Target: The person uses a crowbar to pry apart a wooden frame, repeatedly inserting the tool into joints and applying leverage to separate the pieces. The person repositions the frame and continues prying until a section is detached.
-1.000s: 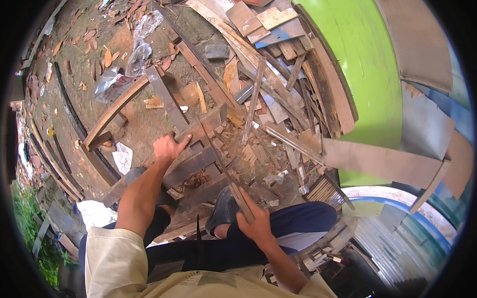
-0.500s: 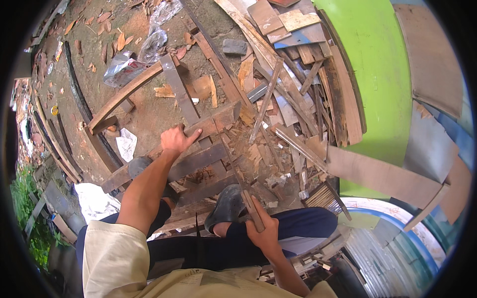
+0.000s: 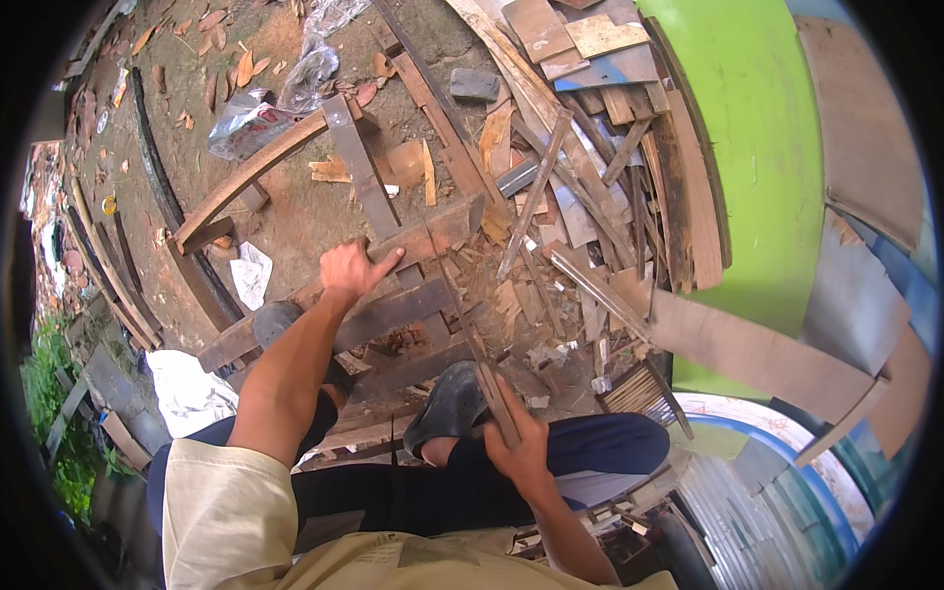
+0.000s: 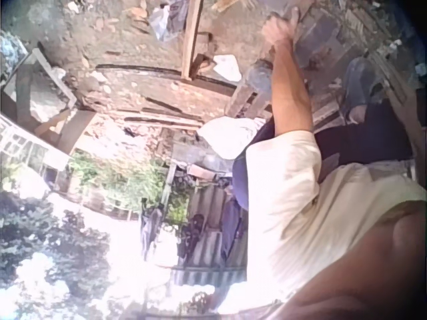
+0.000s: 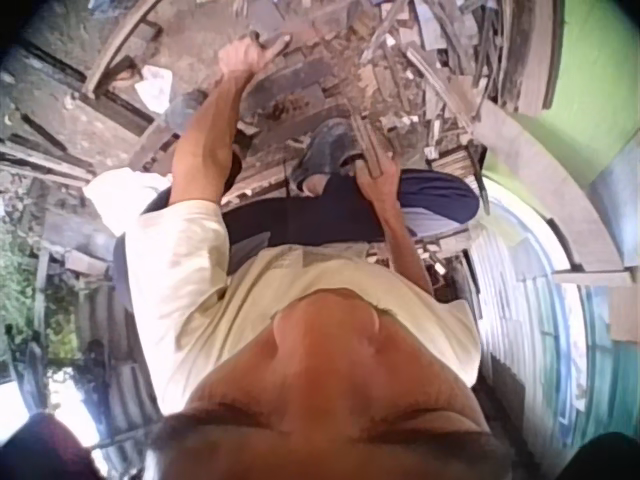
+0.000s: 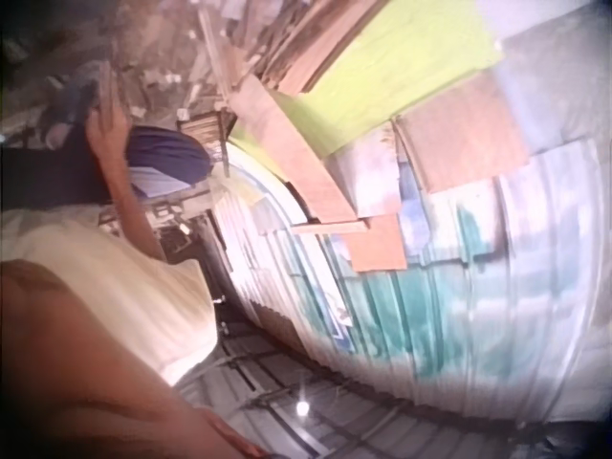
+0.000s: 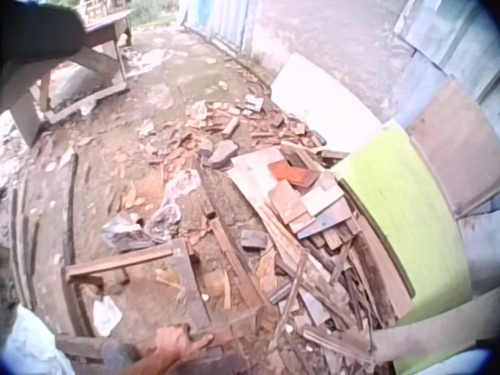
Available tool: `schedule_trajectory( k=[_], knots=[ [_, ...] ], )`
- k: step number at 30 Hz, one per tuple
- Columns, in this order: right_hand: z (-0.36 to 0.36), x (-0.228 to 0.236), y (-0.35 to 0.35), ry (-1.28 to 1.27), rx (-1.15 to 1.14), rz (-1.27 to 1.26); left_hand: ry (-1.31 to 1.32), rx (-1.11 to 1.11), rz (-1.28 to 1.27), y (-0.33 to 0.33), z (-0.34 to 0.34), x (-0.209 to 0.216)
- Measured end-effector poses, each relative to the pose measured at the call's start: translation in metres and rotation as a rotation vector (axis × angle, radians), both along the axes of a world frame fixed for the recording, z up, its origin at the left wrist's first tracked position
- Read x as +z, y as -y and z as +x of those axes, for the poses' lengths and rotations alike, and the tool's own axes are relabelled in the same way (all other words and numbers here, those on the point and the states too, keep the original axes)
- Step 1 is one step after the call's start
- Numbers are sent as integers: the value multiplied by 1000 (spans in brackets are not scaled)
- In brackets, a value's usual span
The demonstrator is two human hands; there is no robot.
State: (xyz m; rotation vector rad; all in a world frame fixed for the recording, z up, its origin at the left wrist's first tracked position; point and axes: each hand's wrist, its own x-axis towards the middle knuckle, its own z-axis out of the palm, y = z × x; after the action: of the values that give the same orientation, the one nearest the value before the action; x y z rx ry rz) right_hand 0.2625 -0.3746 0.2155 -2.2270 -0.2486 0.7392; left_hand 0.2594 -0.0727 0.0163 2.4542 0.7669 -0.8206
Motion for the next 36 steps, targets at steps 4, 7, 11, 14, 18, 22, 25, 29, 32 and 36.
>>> schedule_trajectory(
  k=[4,7,11,14,18,22,25,29,32,36],
  knots=[
    [63,-130,-78,-93,-153,131,30,-34,-30,15,8,-2],
    [53,-116,-81,-105,-123,96,20,-4,11,0,11,-5],
    [-5,29,6,-127,-41,-39,52,25,25,-3,2,-1],
    [-6,24,-7,-92,-58,-14,8,11,5,1,4,3],
    [78,-131,-101,-128,-177,200,35,-20,-16,14,14,2],
    [38,-81,-76,-209,-120,-55,-15,-10,17,-2,7,-3],
    [-9,24,-6,-150,-83,-45,-28,13,-3,-2,1,2],
    [14,-13,-27,-22,14,4,-32,-16,-2,-1,5,-1],
    [69,-128,-87,-155,-174,117,-24,-43,-23,9,19,1],
    [28,-83,-69,-61,-100,-18,-35,-6,-8,-4,6,4]
  ],
)
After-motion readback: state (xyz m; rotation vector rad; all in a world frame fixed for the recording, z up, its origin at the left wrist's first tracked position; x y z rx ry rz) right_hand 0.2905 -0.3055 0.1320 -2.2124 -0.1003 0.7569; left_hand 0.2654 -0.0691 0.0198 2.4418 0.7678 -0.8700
